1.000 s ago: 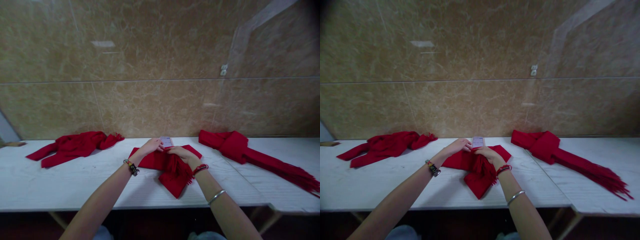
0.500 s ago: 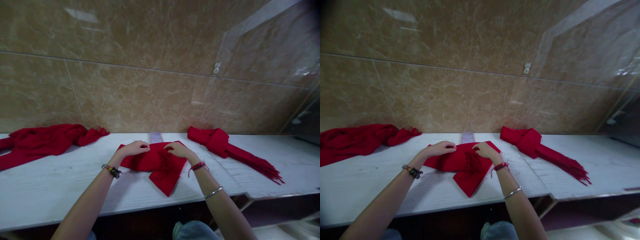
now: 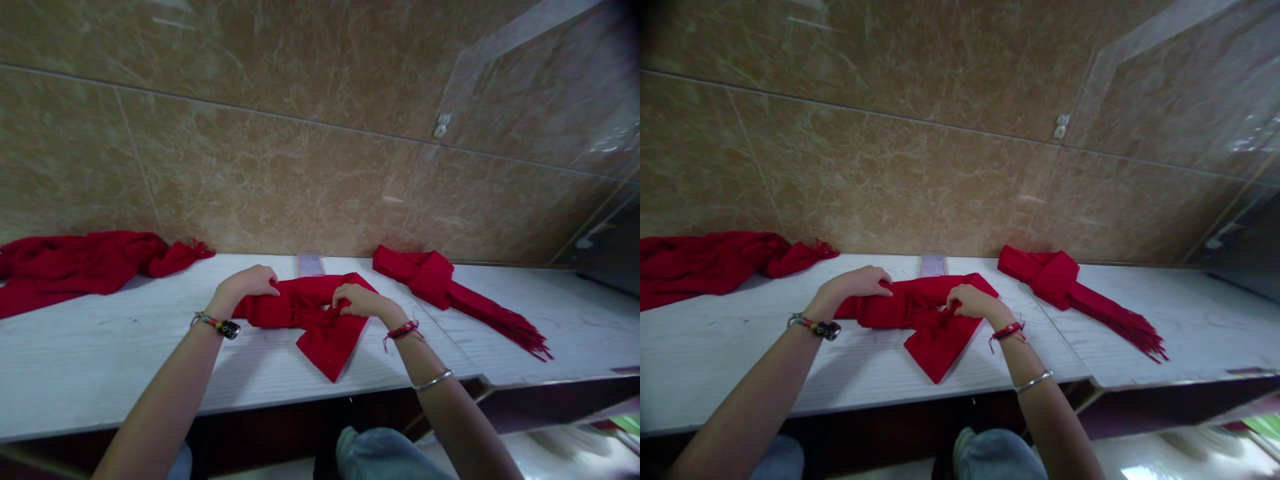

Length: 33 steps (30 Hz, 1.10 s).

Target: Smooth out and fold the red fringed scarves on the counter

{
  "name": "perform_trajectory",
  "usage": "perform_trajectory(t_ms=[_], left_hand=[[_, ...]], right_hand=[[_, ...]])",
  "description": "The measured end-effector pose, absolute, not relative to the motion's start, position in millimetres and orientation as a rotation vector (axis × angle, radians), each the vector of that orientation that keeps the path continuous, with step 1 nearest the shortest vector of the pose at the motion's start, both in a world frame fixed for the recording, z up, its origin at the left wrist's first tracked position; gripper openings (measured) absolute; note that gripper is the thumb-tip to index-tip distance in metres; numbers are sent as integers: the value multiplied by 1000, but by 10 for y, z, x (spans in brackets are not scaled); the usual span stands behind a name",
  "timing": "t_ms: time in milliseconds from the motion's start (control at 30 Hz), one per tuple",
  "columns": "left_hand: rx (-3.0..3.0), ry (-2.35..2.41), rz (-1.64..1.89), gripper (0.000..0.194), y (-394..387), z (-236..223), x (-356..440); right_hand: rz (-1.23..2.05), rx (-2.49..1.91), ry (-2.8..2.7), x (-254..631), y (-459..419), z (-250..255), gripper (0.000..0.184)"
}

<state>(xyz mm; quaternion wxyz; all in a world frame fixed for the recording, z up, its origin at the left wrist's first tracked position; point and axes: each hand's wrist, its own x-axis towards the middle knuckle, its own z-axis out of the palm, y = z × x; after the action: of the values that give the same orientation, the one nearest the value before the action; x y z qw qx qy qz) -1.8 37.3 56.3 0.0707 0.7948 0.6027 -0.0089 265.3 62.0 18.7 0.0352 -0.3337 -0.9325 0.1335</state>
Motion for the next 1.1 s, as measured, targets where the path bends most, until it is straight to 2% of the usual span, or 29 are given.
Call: perform_trajectory(t_ms=[133, 400, 633, 967, 1100], left_hand=[[2453, 1806, 128, 24, 366, 627, 50], [2424, 1478, 570, 24, 387, 713, 174], [2333, 1523, 448, 27, 600, 364, 456], [2150, 1046, 462, 19, 598, 343, 654], [2064, 1092, 478, 18, 638, 136, 753]], right_hand=[[417, -911, -2897, 2707, 582, 167, 29], [325, -943, -2714, 2758, 495, 264, 17], [397, -942, -2564, 2907, 479, 373, 15], [276, -836, -2427, 2767, 616, 335, 15], [271, -782, -2409, 2729, 677, 285, 14]])
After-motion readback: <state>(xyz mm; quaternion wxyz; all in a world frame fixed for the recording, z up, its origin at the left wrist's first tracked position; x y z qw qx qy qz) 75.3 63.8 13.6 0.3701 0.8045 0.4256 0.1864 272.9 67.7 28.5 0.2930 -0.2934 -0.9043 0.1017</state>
